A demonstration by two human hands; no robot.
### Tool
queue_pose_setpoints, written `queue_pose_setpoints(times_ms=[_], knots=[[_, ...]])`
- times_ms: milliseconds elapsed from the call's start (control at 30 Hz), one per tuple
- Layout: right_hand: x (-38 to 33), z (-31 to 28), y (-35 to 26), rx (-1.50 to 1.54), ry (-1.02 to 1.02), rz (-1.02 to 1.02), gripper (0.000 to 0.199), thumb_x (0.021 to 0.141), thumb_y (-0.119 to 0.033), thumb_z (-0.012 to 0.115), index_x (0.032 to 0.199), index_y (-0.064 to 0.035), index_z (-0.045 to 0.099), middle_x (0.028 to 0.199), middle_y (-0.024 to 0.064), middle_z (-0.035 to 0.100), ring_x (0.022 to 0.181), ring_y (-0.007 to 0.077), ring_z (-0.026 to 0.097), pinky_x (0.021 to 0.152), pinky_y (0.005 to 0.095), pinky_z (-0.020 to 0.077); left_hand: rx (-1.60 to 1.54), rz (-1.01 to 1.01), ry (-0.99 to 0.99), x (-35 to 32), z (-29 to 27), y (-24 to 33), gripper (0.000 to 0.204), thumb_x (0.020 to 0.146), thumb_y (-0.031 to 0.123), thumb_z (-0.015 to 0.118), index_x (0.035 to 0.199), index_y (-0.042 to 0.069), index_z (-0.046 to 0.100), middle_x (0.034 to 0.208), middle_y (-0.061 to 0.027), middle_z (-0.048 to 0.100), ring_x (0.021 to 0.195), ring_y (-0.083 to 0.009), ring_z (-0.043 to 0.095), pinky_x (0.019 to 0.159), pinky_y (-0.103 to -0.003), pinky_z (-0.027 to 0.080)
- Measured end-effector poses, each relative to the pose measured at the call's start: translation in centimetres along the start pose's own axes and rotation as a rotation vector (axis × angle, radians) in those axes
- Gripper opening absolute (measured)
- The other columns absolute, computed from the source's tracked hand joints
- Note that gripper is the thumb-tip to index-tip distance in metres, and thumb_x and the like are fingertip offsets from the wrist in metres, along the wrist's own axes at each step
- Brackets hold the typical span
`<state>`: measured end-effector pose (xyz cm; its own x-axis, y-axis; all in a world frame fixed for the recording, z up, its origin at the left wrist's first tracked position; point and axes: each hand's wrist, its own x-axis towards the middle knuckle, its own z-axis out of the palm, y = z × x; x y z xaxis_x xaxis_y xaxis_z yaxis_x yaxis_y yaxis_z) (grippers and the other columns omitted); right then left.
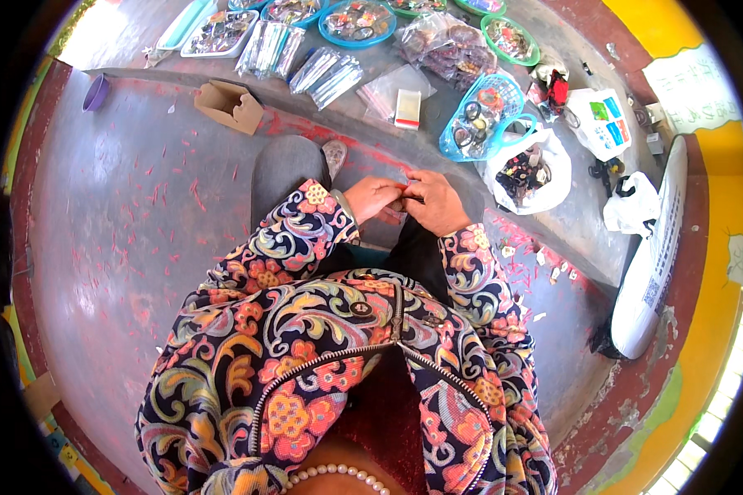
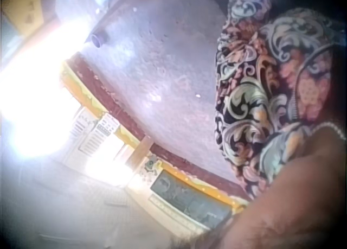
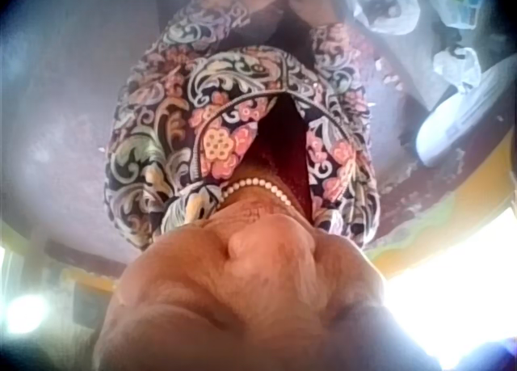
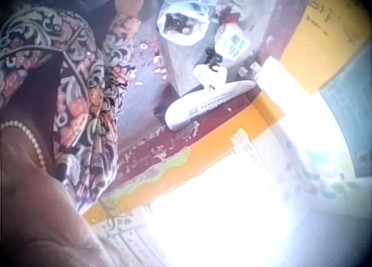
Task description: The person sits on the floor and assembles small keychains by hand. They pick up small plastic charms and black rings, attach the rings to the charms, and place the finished items into a blue basket. The person also handles small plastic bags and a white card during the process.
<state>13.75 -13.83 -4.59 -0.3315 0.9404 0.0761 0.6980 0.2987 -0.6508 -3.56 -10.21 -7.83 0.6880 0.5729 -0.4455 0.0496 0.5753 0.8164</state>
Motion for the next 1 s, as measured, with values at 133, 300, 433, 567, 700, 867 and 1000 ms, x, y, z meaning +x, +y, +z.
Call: queue_pose_setpoints(times_ms=[133, 300, 433, 567, 700, 867, 1000], knots=[[0.3, -0.5, 0.6, -0.053, -0.13, -0.104, 0.017, 0.073, -0.015, 0.059, 0.086, -0.0058, 0.064, 0.109, 0.0139, 0.055, 0.106, 0.0296, 0.049, 0.09, 0.0354, 0.038, -0.011, 0.011, -0.005, -0.1, 0.3, 0.1, 0.031, 0.087, 0.018, 0.041, 0.108, -0.001, 0.053, 0.089, -0.0092, 0.057, 0.083, -0.0177, 0.058, 0.069, -0.036, 0.053], [0.3, -1.5, -0.5, 0.005, 0.122, 0.001, 0.021, 0.072, -0.014, 0.06, 0.091, -0.0063, 0.063, 0.11, 0.0135, 0.055, 0.105, 0.0298, 0.049, 0.089, 0.0361, 0.0391, -0.214, 0.041, 0.028, -0.5, 0.1, 0.9, 0.033, 0.089, 0.022, 0.041, 0.111, -0.001, 0.051, 0.093, -0.0099, 0.057, 0.083, -0.0192, 0.059, 0.072, -0.035, 0.053], [0.3, -3.7, -2.8, -0.016, 0.246, 0.105, 0.025, 0.074, -0.013, 0.059, 0.098, -0.0094, 0.061, 0.089, 0.0111, 0.06, 0.083, 0.026, 0.057, 0.073, 0.0328, 0.0446, -0.341, 0.05, 0.095, -0.3, -0.4, 0.9, 0.035, 0.089, 0.023, 0.042, 0.113, -0.001, 0.049, 0.094, -0.0109, 0.058, 0.083, -0.0204, 0.059, 0.073, -0.033, 0.052], [-0.4, -3.4, -3.1, 0.053, -0.001, 0.27, 0.031, 0.072, -0.017, 0.058, 0.103, -0.0125, 0.059, 0.059, 0.0099, 0.055, 0.053, 0.0236, 0.055, 0.052, 0.0329, 0.0426, -0.274, 0.066, 0.098, -0.2, -0.1, 0.8, 0.027, 0.087, 0.019, 0.041, 0.104, 0.0, 0.052, 0.09, -0.0087, 0.059, 0.077, -0.0153, 0.057, 0.063, -0.031, 0.054], [-0.3, -2.1, -2.9, -0.036, -0.063, 0.243, 0.028, 0.072, -0.016, 0.057, 0.1, -0.0122, 0.06, 0.057, 0.0084, 0.053, 0.051, 0.0205, 0.052, 0.049, 0.0322, 0.039, -0.179, 0.085, 0.033, -0.3, -0.1, 0.8, 0.033, 0.09, 0.025, 0.042, 0.11, 0.001, 0.052, 0.094, -0.01, 0.058, 0.078, -0.0171, 0.057, 0.067, -0.032, 0.052], [-0.2, -1.7, -2.1, -0.152, -0.149, 0.195, 0.027, 0.072, -0.018, 0.054, 0.097, -0.014, 0.061, 0.07, 0.0125, 0.059, 0.066, 0.0304, 0.057, 0.059, 0.0393, 0.0433, -0.177, 0.111, 0.003, -0.1, -0.1, 0.3, 0.033, 0.091, 0.027, 0.041, 0.107, 0.001, 0.053, 0.094, -0.0097, 0.058, 0.078, -0.016, 0.057, 0.067, -0.033, 0.052], [-0.1, -1.0, -1.0, -0.094, -0.214, 0.181, 0.025, 0.071, -0.017, 0.054, 0.094, -0.0118, 0.062, 0.08, 0.013, 0.062, 0.075, 0.0311, 0.058, 0.066, 0.0379, 0.0448, -0.145, 0.11, -0.023, -0.2, -0.3, 0.5, 0.034, 0.091, 0.026, 0.041, 0.112, 0.001, 0.05, 0.095, -0.0091, 0.058, 0.081, -0.0159, 0.057, 0.068, -0.034, 0.052]])
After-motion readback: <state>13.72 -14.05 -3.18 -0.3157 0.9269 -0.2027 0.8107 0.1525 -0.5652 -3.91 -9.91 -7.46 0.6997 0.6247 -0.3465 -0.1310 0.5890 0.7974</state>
